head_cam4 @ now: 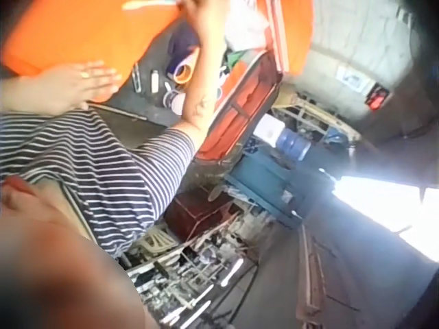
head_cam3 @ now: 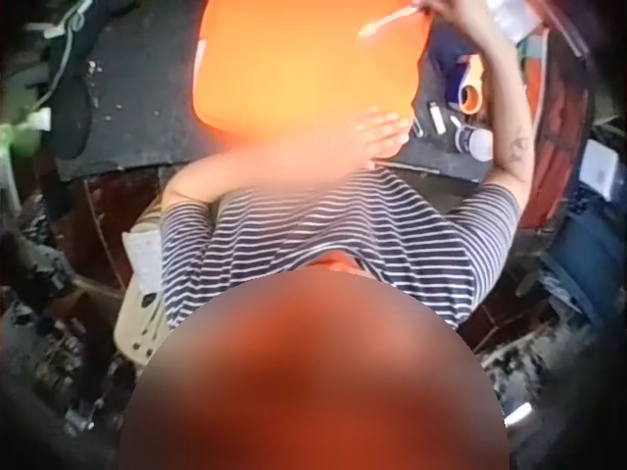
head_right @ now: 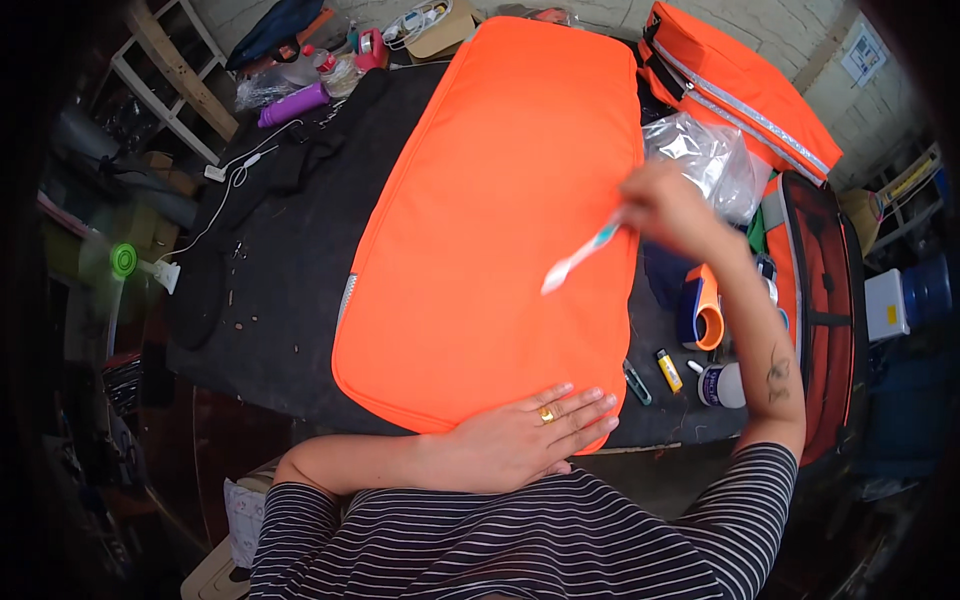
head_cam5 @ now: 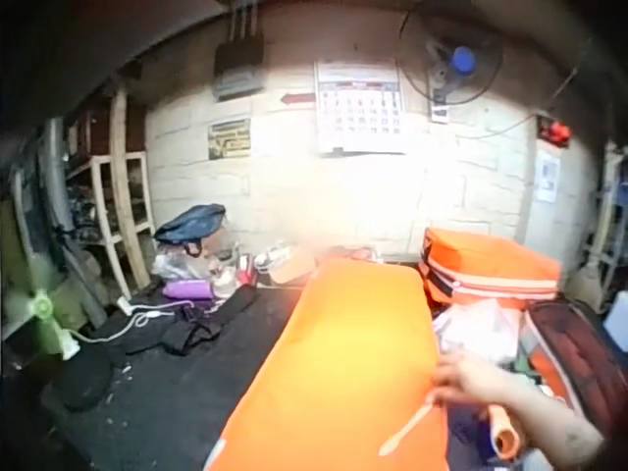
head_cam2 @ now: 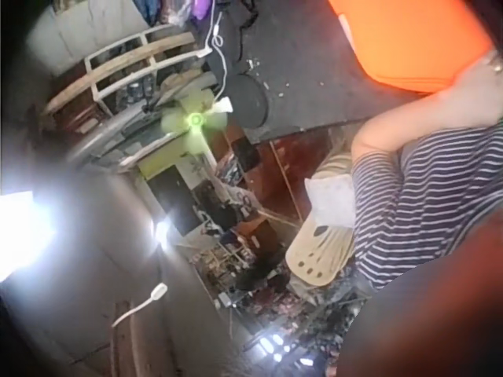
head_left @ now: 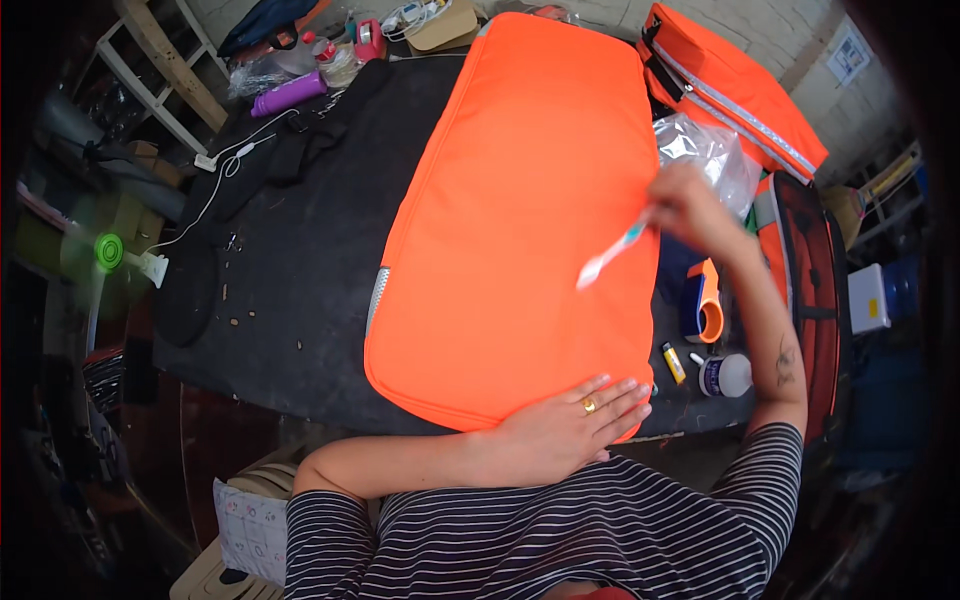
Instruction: Inspecting, cleaning, and attaching straps to orange trauma bags.
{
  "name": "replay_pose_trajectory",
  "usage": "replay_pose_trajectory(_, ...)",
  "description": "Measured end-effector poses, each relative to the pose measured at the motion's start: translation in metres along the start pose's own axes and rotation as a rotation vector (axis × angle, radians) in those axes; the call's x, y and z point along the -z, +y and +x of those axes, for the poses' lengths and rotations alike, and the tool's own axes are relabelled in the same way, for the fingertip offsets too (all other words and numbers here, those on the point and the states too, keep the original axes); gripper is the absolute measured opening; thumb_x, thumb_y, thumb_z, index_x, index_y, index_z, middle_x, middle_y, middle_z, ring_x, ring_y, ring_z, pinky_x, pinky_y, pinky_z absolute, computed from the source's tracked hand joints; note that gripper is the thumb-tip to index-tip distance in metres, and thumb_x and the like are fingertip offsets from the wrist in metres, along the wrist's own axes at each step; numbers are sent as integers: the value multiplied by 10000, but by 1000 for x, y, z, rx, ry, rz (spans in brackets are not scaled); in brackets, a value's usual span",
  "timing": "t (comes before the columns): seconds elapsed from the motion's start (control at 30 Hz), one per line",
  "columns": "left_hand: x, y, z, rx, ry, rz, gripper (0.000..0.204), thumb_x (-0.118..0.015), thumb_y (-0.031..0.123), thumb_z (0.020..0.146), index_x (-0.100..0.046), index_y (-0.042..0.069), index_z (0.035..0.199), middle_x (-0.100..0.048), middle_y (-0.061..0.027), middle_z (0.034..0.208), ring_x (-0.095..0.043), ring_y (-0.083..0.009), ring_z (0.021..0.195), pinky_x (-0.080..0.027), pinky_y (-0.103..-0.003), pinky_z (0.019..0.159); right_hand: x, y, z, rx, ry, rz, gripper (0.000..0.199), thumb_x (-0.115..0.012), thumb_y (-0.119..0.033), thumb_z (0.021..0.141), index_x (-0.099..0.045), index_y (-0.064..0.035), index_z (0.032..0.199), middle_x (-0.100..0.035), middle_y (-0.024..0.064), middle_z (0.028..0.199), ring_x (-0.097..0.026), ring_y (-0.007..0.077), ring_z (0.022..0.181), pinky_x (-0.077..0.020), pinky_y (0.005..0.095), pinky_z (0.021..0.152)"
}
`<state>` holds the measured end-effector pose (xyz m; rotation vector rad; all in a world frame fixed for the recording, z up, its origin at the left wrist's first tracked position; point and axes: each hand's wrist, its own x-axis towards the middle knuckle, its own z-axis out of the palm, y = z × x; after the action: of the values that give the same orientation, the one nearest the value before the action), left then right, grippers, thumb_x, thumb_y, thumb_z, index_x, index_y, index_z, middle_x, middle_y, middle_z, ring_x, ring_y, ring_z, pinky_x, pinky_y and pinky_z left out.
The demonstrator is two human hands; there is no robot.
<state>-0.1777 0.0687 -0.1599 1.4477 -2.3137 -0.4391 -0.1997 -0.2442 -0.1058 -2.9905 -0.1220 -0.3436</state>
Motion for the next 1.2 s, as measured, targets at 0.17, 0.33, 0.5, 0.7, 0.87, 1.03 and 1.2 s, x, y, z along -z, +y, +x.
replay_pose_trajectory(0.17,1,-8,1,23,-13,3,619,-394,317,972,-182,-6,1455,-196,-164,1521,-165,-271,1423,-165,-426,1147,-15,-44,12,198,-110,143,209,-733,-171,679,-559,-60,704,-535,82,730,-525,261,761,-389,375,726)
replay_pose_trajectory(0.33,0,-3,3,2,-31,27,613,-386,313,975,-177,-2,1459,-193,-161,1524,-160,-266,1426,-160,-423,1147,-6,11,16,49,18,-20,272,-735,-190,684,-506,-43,674,-496,106,718,-497,289,769,-372,393,712)
replay_pose_trajectory(0.5,2,0,2,-6,-39,61,610,-389,318,974,-190,2,1457,-199,-157,1524,-156,-263,1427,-154,-421,1149,-6,45,27,-195,-123,23,149,-689,-153,721,-572,-61,725,-556,86,756,-518,285,850,-364,395,795)
replay_pose_trajectory(0.7,-3,-6,-2,16,11,-7,589,-373,292,968,-219,-21,1443,-197,-162,1526,-175,-262,1424,-164,-418,1145,-28,-16,42,253,-244,199,181,-683,-183,731,-572,-42,758,-561,110,779,-537,277,839,-382,382,807)
replay_pose_trajectory(0.87,-5,-7,1,19,19,11,579,-359,284,974,-216,-23,1443,-198,-163,1526,-179,-260,1423,-169,-415,1144,-24,-1,37,27,-101,105,202,-712,-130,696,-522,-60,692,-525,81,781,-514,256,840,-362,401,773)
replay_pose_trajectory(1.03,0,-1,1,-1,-4,29,588,-371,296,975,-205,-8,1450,-199,-163,1524,-177,-264,1423,-180,-420,1141,0,26,36,-153,-122,-96,216,-710,-184,708,-545,-44,705,-556,105,758,-520,295,802,-386,398,755)
replay_pose_trajectory(1.2,-1,-7,2,2,-7,12,611,-390,320,973,-190,2,1456,-200,-166,1522,-178,-272,1421,-184,-431,1139,-33,-41,23,305,-141,118,195,-686,-215,769,-565,-68,730,-529,96,753,-515,260,823,-376,372,808)
